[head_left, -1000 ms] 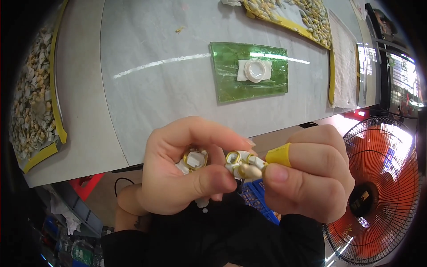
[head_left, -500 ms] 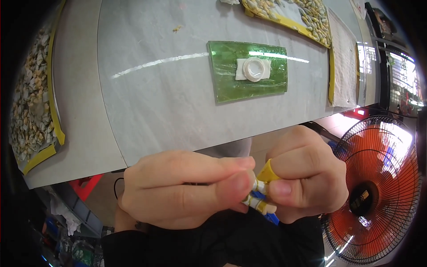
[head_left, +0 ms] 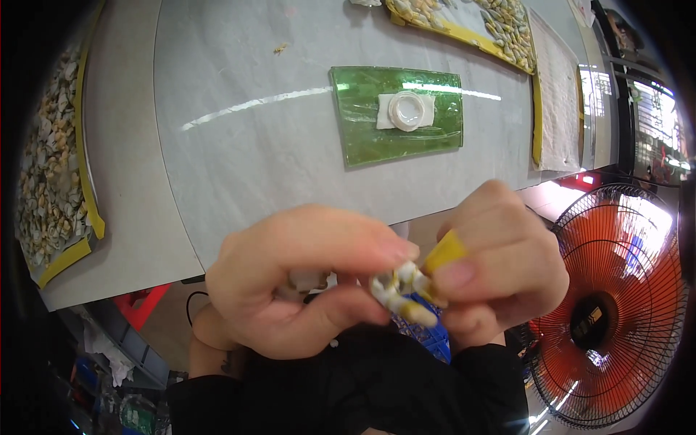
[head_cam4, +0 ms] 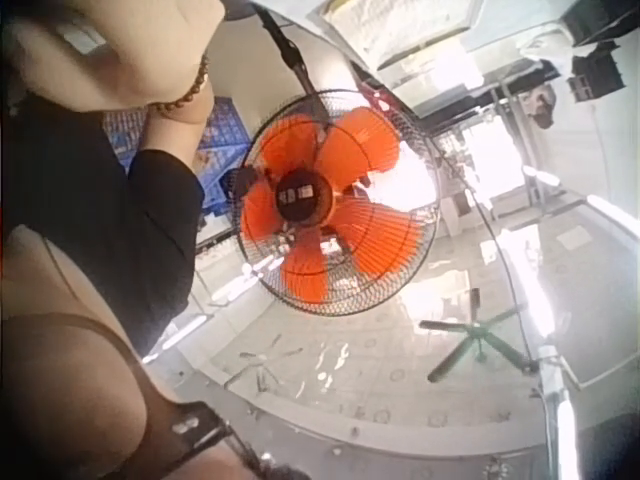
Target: The person assembles small white components and plastic parts by hand, using an adhesive bottle to apply adhesive and fingertip protectors to handle the parts.
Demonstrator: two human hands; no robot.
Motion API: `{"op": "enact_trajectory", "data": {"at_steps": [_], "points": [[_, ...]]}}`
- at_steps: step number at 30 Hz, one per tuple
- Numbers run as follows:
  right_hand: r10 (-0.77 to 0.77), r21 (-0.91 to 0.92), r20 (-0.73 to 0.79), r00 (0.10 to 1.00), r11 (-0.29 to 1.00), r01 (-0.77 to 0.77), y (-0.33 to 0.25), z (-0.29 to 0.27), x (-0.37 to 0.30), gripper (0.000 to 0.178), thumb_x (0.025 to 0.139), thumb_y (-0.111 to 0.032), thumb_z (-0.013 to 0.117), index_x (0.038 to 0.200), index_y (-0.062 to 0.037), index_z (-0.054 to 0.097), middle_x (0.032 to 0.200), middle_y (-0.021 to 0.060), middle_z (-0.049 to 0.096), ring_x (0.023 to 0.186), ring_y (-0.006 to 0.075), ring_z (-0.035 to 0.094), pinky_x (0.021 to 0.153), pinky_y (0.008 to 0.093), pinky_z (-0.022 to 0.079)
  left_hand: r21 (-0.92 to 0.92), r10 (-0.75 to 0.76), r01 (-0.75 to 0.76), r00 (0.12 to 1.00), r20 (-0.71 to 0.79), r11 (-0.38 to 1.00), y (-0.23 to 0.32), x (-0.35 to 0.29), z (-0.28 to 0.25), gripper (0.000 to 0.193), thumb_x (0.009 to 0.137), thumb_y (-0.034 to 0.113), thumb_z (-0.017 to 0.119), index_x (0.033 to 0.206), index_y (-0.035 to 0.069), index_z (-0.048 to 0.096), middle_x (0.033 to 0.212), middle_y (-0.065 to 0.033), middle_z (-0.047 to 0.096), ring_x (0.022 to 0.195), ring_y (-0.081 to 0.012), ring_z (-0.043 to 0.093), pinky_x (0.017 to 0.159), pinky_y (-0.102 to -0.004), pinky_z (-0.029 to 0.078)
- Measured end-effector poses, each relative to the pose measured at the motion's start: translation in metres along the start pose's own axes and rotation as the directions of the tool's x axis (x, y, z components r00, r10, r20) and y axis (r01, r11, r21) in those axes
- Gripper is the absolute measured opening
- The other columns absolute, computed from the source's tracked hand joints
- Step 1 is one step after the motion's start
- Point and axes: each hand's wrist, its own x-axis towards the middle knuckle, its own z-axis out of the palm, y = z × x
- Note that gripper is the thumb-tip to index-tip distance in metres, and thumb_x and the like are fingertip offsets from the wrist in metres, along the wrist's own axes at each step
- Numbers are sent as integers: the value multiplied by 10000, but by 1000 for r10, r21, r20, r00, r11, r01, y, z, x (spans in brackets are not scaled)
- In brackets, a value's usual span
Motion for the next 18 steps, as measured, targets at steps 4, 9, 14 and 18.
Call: {"op": "enact_trajectory", "data": {"at_steps": [4,9,14,18], "points": [[-90,-233,-118,989,971,61,15,8,-10,333,767,-344,636,898,-50,548,766,87,545,651,193,502,551,273,410,-376,-440,371,891,-116,849,17,-2,12,282,866,283,533,940,31,427,813,-180,572,454,-60,464,414,-152,393],[-104,-301,-168,980,952,49,14,23,-14,240,751,-265,665,855,-80,554,770,67,531,633,198,528,518,255,436,-474,-422,355,905,-40,806,17,-8,9,256,872,206,522,999,-12,477,823,-139,584,514,-51,480,469,-153,400],[-63,-171,-324,944,985,7,14,34,-19,300,552,-5,723,839,-77,673,813,55,573,692,198,558,588,271,473,-400,-296,233,950,-100,886,13,-8,15,255,796,32,611,1029,-41,538,833,-101,610,590,-64,545,525,-167,435],[-111,-182,-276,955,981,62,14,32,-22,308,563,-5,697,863,-72,677,860,64,561,712,209,560,605,272,486,-120,-149,135,982,-116,984,13,-4,13,297,688,10,701,931,6,528,775,-120,607,609,-103,579,526,-176,456]]}}
